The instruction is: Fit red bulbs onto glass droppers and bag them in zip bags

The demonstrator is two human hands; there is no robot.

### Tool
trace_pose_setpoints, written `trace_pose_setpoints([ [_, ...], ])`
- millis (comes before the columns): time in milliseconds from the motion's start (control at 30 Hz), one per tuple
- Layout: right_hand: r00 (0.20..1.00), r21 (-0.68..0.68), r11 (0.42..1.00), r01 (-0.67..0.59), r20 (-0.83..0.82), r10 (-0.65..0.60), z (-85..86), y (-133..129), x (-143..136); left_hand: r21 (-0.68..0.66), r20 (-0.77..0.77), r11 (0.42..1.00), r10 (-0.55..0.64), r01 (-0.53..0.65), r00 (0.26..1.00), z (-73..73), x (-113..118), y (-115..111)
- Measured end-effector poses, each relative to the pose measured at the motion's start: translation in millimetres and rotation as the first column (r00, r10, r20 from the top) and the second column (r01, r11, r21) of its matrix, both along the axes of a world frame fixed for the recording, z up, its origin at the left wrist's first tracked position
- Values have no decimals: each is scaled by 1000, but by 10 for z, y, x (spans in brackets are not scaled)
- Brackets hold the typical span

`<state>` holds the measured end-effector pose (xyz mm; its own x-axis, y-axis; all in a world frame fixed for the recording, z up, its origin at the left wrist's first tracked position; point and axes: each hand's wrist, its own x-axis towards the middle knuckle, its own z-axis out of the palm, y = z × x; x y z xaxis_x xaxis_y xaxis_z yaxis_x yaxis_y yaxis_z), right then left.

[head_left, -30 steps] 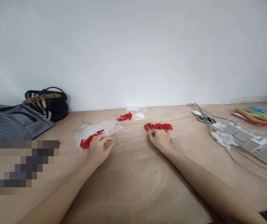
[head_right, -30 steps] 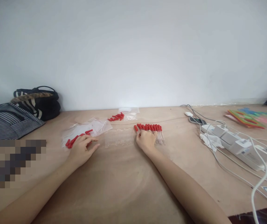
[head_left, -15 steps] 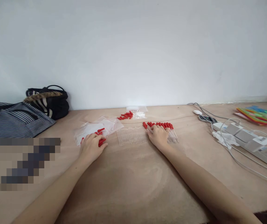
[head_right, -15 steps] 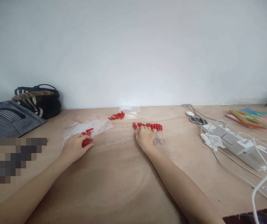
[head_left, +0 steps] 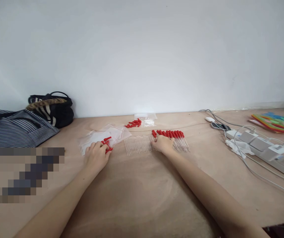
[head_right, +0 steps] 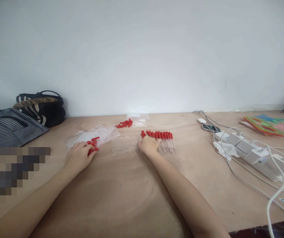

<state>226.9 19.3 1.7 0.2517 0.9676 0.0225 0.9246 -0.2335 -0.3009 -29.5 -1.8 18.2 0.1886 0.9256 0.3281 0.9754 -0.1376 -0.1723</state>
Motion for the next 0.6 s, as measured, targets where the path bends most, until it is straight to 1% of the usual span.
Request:
trace_pose_setpoints([
  [100, 1000, 24, 1000, 0, -14, 0, 16, -2, 10, 66, 28, 996, -58, 56, 998, -7, 20, -4],
  [167, 1000, 59, 998, -14, -25, 16, 42, -27, 30, 112, 111, 983, -156, 143, 982, -19, 69, -28],
  [200, 999, 82, 996, -32, -31, 35, 56, -51, 48, 123, 175, 970, -227, 207, 958, -32, 109, -51],
  [267, 995, 126, 988, -87, -45, 94, 72, -128, 104, 100, 338, 930, -365, 352, 867, -78, 228, -125],
  [300, 989, 149, 980, -129, -52, 138, 68, -183, 141, 55, 427, 907, -399, 417, 811, -111, 304, -173],
  [333, 979, 180, 966, -184, -57, 197, 56, -247, 183, -13, 513, 883, -397, 469, 761, -147, 386, -225],
  [367, 962, 212, 945, -248, -61, 266, 34, -321, 227, -61, 578, 866, -375, 497, 725, -186, 472, -277],
  [400, 930, 271, 902, -337, -55, 364, 6, -400, 270, -97, 629, 852, -348, 514, 695, -225, 554, -324],
  [467, 841, 374, 785, -495, -20, 540, -64, -563, 342, -97, 694, 832, -336, 546, 636, -291, 694, -393],
  [500, 807, 410, 735, -540, 3, 591, -98, -639, 366, -85, 712, 823, -344, 562, 612, -316, 743, -412],
  [533, 782, 429, 700, -571, 24, 623, -129, -707, 381, -70, 722, 815, -356, 575, 593, -334, 778, -420],
  [600, 758, 437, 665, -605, 62, 649, -178, -810, 383, -46, 717, 800, -390, 598, 577, -352, 805, -414],
])
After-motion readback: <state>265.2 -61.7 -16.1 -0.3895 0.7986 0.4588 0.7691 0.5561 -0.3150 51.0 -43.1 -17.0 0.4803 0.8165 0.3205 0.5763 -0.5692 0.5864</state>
